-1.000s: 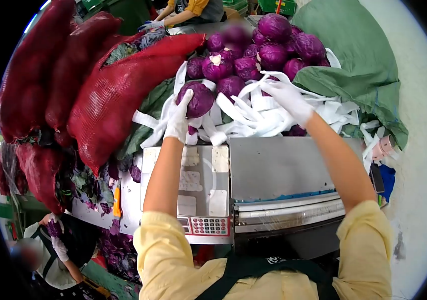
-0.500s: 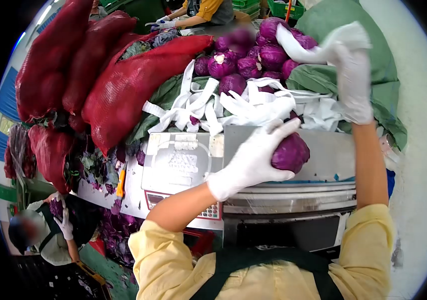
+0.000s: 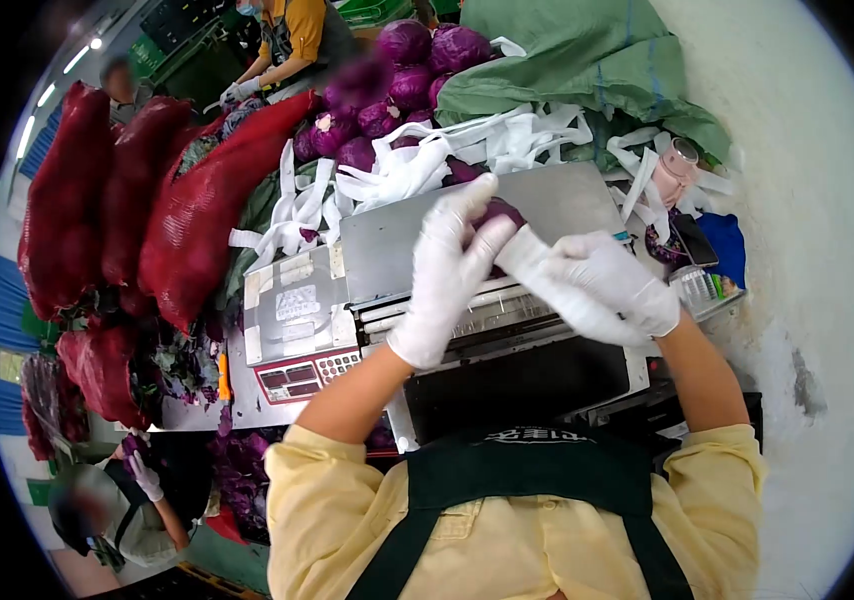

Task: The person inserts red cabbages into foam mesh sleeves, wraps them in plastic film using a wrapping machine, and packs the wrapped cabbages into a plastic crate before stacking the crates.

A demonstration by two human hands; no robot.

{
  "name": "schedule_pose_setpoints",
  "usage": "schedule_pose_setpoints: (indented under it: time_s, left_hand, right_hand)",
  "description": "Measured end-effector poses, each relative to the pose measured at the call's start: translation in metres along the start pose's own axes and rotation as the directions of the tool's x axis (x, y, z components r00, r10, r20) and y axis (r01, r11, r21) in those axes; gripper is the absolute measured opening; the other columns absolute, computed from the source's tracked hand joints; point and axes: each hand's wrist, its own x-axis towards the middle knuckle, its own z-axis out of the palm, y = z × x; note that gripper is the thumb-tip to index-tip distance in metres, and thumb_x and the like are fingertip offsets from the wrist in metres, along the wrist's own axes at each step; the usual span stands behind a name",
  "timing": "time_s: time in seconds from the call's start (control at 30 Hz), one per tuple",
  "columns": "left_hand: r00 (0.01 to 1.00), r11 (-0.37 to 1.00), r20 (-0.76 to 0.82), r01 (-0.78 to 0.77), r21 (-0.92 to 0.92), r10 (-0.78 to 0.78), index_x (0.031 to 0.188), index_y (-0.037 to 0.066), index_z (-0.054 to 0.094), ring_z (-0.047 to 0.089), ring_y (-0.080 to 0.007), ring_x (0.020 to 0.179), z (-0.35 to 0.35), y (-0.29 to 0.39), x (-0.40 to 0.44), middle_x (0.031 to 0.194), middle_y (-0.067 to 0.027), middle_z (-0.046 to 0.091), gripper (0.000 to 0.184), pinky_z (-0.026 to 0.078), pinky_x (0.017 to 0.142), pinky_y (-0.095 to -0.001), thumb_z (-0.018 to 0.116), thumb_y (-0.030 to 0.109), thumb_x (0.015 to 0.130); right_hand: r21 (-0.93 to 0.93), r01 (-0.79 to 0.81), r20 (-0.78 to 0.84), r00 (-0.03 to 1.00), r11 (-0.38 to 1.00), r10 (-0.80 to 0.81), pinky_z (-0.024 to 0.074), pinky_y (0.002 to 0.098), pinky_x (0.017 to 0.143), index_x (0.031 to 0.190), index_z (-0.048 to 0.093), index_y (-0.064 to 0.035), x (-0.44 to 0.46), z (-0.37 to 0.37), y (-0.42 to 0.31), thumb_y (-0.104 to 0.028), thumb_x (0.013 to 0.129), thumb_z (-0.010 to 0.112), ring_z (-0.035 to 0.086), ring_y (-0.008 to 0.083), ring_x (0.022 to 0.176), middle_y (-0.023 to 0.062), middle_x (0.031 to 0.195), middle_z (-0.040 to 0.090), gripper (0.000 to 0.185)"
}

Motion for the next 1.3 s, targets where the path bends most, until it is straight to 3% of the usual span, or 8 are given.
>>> schedule_pose_setpoints:
  time_s: [0.27,0.53,0.73,0.87,0.93,1.03,1.23,1.3]
  left_hand:
    - [0.917,0.756,-0.106,0.248,-0.605,-0.385,0.103,0.0,0.061,0.059,-0.0066,0.072,0.02,0.011,-0.054,0.081,-0.004,0.064,0.017,0.049,0.068,-0.0206,0.066,0.003,0.088]
    - [0.823,0.661,-0.154,-0.311,0.683,0.546,0.095,-0.001,0.064,0.06,-0.0127,0.082,0.024,-0.017,-0.059,0.108,-0.013,0.063,0.014,0.05,0.072,-0.0229,0.067,0.011,0.089]
    - [0.867,0.343,0.169,0.355,-0.869,-0.469,0.099,0.005,0.059,0.065,-0.0168,0.079,0.025,-0.009,-0.054,0.093,-0.0071,0.064,0.03,0.054,0.075,-0.0301,0.047,0.033,0.101]
    - [0.468,0.558,0.746,0.815,-0.156,-0.474,0.122,0.006,0.058,0.059,-0.0045,0.072,0.001,-0.009,-0.067,0.096,-0.0042,0.067,0.04,0.044,0.051,-0.0175,0.065,0.031,0.091]
    - [0.639,0.73,0.473,0.684,0.011,-0.606,0.101,0.009,0.068,0.054,-0.0034,0.06,-0.009,-0.012,-0.054,0.089,0.0008,0.066,0.021,0.041,0.049,-0.0152,0.073,0.019,0.084]
    - [0.949,0.974,-0.233,0.223,0.023,-0.212,0.099,0.009,0.066,0.061,-0.0169,0.064,-0.022,-0.051,-0.003,0.08,-0.0058,0.067,0.022,0.049,0.059,-0.0291,0.073,0.02,0.081]
    - [0.743,0.732,-0.077,0.668,0.131,-0.664,0.104,-0.008,0.063,0.059,-0.0267,0.057,-0.04,-0.122,0.058,0.078,-0.0173,0.065,0.07,0.048,0.054,-0.0412,0.058,0.06,0.086]
    - [0.741,0.742,0.024,0.67,0.023,-0.671,0.102,-0.005,0.065,0.049,-0.0223,0.05,-0.032,-0.108,0.055,0.075,-0.0149,0.061,0.074,0.042,0.047,-0.0397,0.048,0.065,0.088]
  right_hand:
    - [0.66,0.186,-0.118,0.982,0.727,-0.145,0.0489,0.0252,0.085,0.121,0.057,0.0003,-0.004,0.06,0.045,-0.023,0.094,0.059,0.061,0.0098,0.096,0.0057,0.109,0.064,0.036]
    - [0.74,0.046,-0.084,0.996,0.671,0.025,0.0463,0.0232,0.081,0.109,0.06,-0.0036,-0.006,0.079,0.063,-0.013,0.096,0.056,0.057,0.0074,0.09,0.0004,0.098,0.062,0.017]
    - [-0.136,0.439,-0.352,0.817,0.888,-0.457,0.0475,0.0345,0.086,0.107,0.06,-0.0007,-0.021,0.047,0.053,-0.014,0.091,0.058,0.059,0.0188,0.098,0.0075,0.102,0.063,0.021]
    - [0.973,0.048,0.001,0.977,0.226,-0.213,0.0484,0.0296,0.082,0.11,0.055,-0.0039,-0.014,-0.002,0.078,-0.021,0.096,0.05,0.058,0.0143,0.092,0.0053,0.095,0.06,0.023]
    - [0.293,0.119,-0.162,0.984,0.949,-0.074,0.0486,0.0285,0.071,0.105,0.06,-0.0065,-0.006,0.008,0.082,-0.03,0.094,0.056,0.059,0.0137,0.079,0.0023,0.092,0.062,0.027]
    - [-0.633,0.588,0.17,0.74,0.503,-0.651,0.0496,0.0282,0.069,0.11,0.064,-0.0025,0.014,-0.003,0.036,-0.025,0.089,0.064,0.063,0.0149,0.08,0.0053,0.097,0.068,0.031]
    - [-0.508,0.091,-0.241,0.939,0.857,-0.243,0.0497,0.0253,0.068,0.103,0.065,0.007,0.168,-0.043,0.097,-0.016,0.091,0.06,0.063,0.0112,0.076,0.0057,0.092,0.069,0.027]
    - [0.547,0.044,-0.257,0.959,0.836,0.118,0.0494,0.026,0.071,0.105,0.064,0.0084,0.173,-0.02,0.089,-0.018,0.094,0.055,0.063,0.0132,0.078,0.0067,0.093,0.069,0.03]
